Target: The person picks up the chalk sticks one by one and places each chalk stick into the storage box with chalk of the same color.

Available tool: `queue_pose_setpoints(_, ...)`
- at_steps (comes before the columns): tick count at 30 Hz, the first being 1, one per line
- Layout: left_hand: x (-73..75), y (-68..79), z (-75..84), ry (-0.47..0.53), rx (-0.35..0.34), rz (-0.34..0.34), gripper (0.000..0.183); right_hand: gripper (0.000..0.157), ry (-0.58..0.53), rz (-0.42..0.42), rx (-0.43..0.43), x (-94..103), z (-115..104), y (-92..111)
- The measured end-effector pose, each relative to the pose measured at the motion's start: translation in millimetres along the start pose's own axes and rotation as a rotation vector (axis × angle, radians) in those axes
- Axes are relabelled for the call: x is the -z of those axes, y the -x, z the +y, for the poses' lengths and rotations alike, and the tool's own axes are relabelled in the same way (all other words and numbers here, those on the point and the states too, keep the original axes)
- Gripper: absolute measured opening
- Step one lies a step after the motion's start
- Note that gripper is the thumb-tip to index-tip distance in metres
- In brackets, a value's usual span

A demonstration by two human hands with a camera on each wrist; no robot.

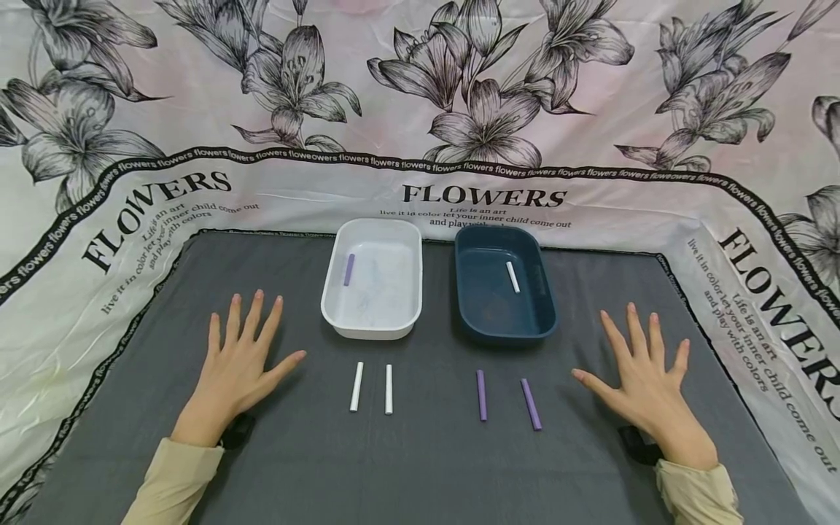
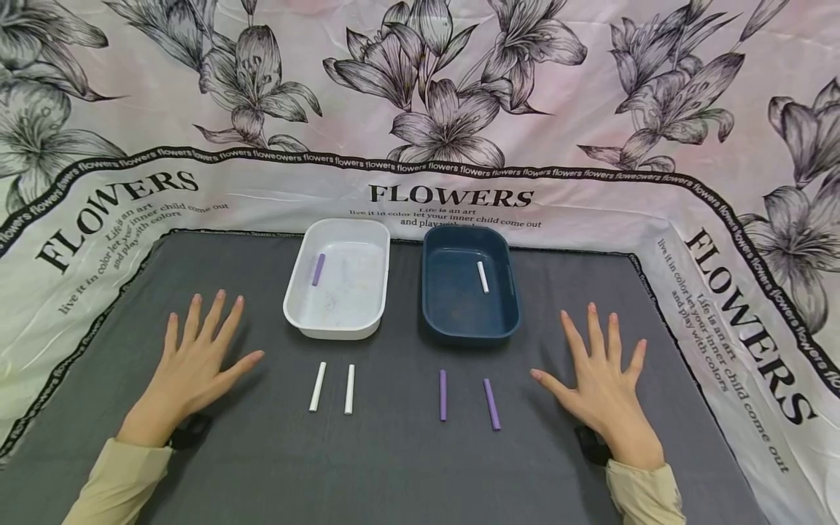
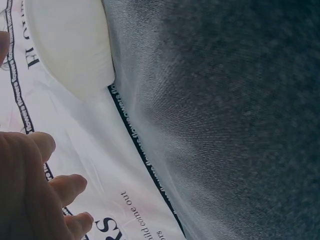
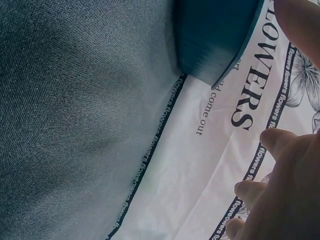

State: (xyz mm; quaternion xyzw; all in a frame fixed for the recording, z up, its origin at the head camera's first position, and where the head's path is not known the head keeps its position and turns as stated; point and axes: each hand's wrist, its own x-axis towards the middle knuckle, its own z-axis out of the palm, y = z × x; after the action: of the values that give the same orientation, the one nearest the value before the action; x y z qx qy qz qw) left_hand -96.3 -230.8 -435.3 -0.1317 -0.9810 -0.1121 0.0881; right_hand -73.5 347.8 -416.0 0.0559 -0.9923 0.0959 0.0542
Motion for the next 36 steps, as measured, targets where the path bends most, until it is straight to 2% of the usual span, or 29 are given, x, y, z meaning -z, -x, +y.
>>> queue_pose_setpoints(4, 2.2, -2.3, 1.2, 0.005, -0.004, -0.005, 0.090, 0.104, -0.004, -0.001, -0.006, 0.8, 0.2, 1.1)
queue_pose_setpoints(7, 4.7, -5.0, 1.7, 0.012, -0.019, 0.029, 0.087, 0.104, -0.018, 0.003, 0.003, 1.9, 0.0, 0.9)
queue_pose_setpoints(14, 7.0, -15.0, 2.0, 0.031, -0.153, 0.300, 0.064, 0.104, -0.069, 0.032, 0.038, 5.5, -0.7, -1.4)
queue_pose_setpoints(17, 7.0, -17.9, 2.2, 0.041, -0.189, 0.369, 0.065, 0.104, -0.089, 0.041, 0.048, 7.0, -1.0, -1.6)
queue_pose_setpoints(20, 7.2, -19.8, 2.9, 0.048, -0.201, 0.392, 0.065, 0.103, -0.114, 0.056, 0.059, 10.1, -2.5, -1.7)
queue_pose_setpoints(36, 9.3, -33.9, 12.5, 0.078, -0.216, 0.392, 0.055, 0.100, -0.236, 0.130, 0.132, 19.8, -18.6, -6.0)
